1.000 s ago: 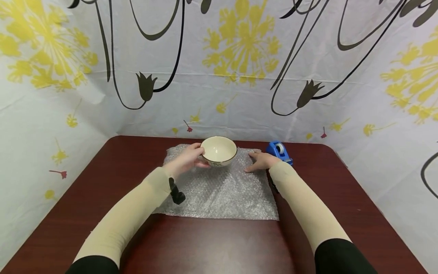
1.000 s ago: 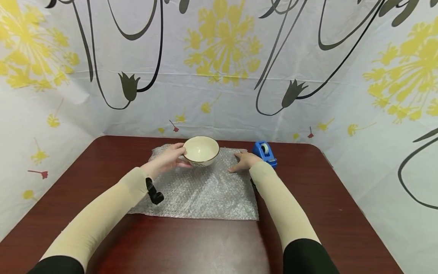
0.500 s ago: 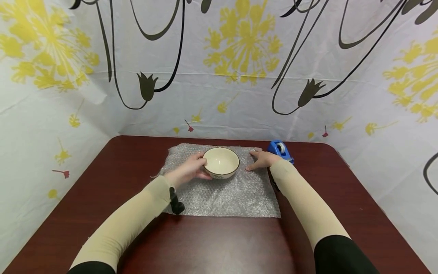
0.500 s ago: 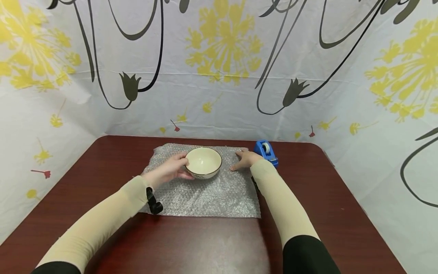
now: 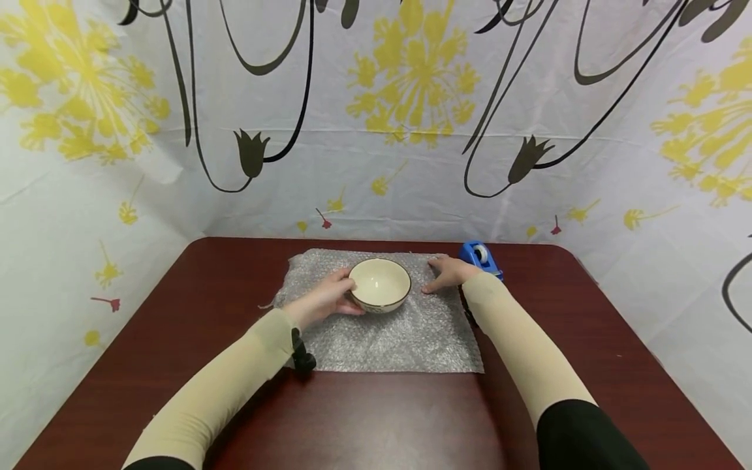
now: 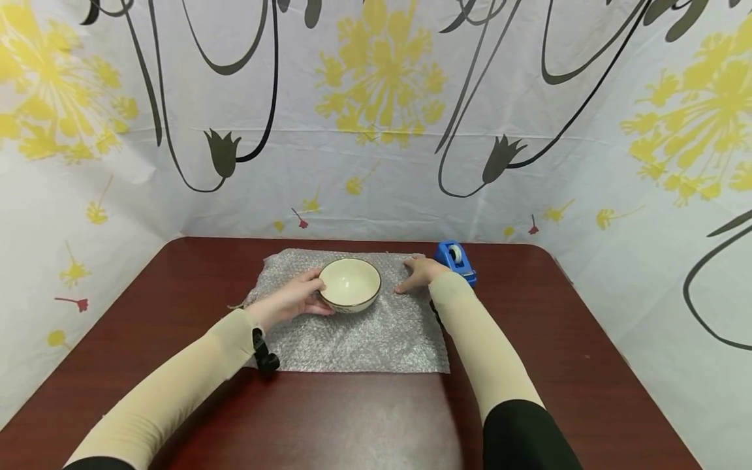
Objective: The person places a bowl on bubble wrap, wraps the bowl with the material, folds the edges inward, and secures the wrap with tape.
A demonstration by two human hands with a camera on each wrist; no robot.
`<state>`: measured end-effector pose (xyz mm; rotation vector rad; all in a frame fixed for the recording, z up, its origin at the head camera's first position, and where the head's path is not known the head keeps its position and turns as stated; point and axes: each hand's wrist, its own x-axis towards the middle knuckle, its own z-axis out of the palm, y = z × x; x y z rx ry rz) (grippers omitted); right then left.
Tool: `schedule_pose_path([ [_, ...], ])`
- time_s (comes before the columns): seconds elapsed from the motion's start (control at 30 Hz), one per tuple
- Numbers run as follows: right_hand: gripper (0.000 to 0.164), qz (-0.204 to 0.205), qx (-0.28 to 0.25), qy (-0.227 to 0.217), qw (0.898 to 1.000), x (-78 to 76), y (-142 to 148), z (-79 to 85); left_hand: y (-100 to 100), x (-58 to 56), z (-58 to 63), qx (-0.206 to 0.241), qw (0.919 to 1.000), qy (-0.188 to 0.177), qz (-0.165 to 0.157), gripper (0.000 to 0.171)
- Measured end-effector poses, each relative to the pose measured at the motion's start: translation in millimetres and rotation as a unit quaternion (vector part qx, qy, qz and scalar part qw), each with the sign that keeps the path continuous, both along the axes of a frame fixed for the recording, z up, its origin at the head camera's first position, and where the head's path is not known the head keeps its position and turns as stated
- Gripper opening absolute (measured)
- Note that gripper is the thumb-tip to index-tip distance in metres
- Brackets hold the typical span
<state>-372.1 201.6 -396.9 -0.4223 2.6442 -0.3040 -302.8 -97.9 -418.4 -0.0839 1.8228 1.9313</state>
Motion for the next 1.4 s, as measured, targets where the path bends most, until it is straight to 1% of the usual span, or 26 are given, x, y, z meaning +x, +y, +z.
schedule_pose_path([
  [0.07, 0.090, 0.003, -0.014, 0.014, 1.000, -0.6, 0.6, -1.4, -0.5, -0.5, -2.5, -0.001, 1.0000, -0.002, -0.004, 0.065],
  [0.13, 0.085, -0.011, -0.041, 0.028, 0.999, -0.3, 1.2, -3.0, -0.5, -1.2, -4.9, -0.004, 1.0000, -0.003, -0.007, 0.064],
  [0.2, 0.080, -0.031, -0.069, 0.047, 0.996, 0.9, 1.5, -4.2, -0.1, -1.3, -6.8, -0.008, 0.9999, -0.003, -0.010, 0.063],
  [0.3, 0.075, -0.072, -0.108, 0.070, 0.989, 2.9, 1.0, -5.0, 1.0, -0.5, -7.9, -0.013, 0.9998, 0.000, -0.015, 0.062],
  [0.4, 0.074, -0.106, -0.133, 0.075, 0.983, 4.7, 0.8, -4.0, 2.3, 1.8, -6.8, -0.014, 0.9997, 0.004, -0.020, 0.062],
  [0.53, 0.070, -0.144, -0.174, 0.071, 0.971, 4.1, 2.7, -2.8, 4.4, 5.6, -4.4, 0.003, 0.9999, -0.001, -0.014, 0.062],
  [0.67, 0.069, -0.183, -0.212, 0.066, 0.958, -0.2, 6.6, -4.7, 7.2, 9.2, -2.2, 0.019, 0.9998, -0.002, -0.008, 0.062],
  [0.73, 0.070, -0.199, -0.228, 0.073, 0.950, -1.4, 8.3, -5.2, 8.1, 10.7, -1.2, 0.017, 0.9998, -0.002, -0.006, 0.062],
  [0.83, 0.071, -0.220, -0.256, 0.092, 0.937, -1.8, 9.9, -4.4, 8.4, 11.8, -0.3, 0.015, 0.9999, -0.002, -0.003, 0.063],
  [0.93, 0.074, -0.249, -0.291, 0.108, 0.917, -0.8, 10.7, -1.2, 7.4, 11.3, -0.3, 0.014, 0.9999, -0.005, -0.005, 0.064],
  [1.07, 0.080, -0.282, -0.340, 0.100, 0.892, -1.1, 11.1, 2.7, 5.0, 9.6, -0.5, 0.015, 0.9998, -0.007, -0.010, 0.066],
  [1.17, 0.081, -0.298, -0.364, 0.089, 0.878, -2.9, 11.1, 3.5, 3.3, 9.7, -0.4, 0.014, 0.9998, -0.004, -0.017, 0.066],
  [1.2, 0.080, -0.302, -0.370, 0.086, 0.874, -3.4, 11.0, 3.5, 2.8, 9.9, -0.2, 0.015, 0.9997, -0.003, -0.018, 0.066],
  [1.27, 0.076, -0.303, -0.377, 0.077, 0.872, -3.8, 11.1, 4.1, 1.8, 10.0, -0.3, 0.014, 0.9997, 0.000, -0.021, 0.066],
  [1.37, 0.066, -0.301, -0.380, 0.060, 0.872, -5.7, 11.1, 5.7, 0.7, 9.3, -1.1, 0.012, 0.9997, 0.003, -0.021, 0.065],
  [1.4, 0.062, -0.300, -0.378, 0.056, 0.874, -6.4, 10.8, 6.5, 0.5, 9.0, -1.2, 0.011, 0.9997, 0.003, -0.021, 0.064],
])
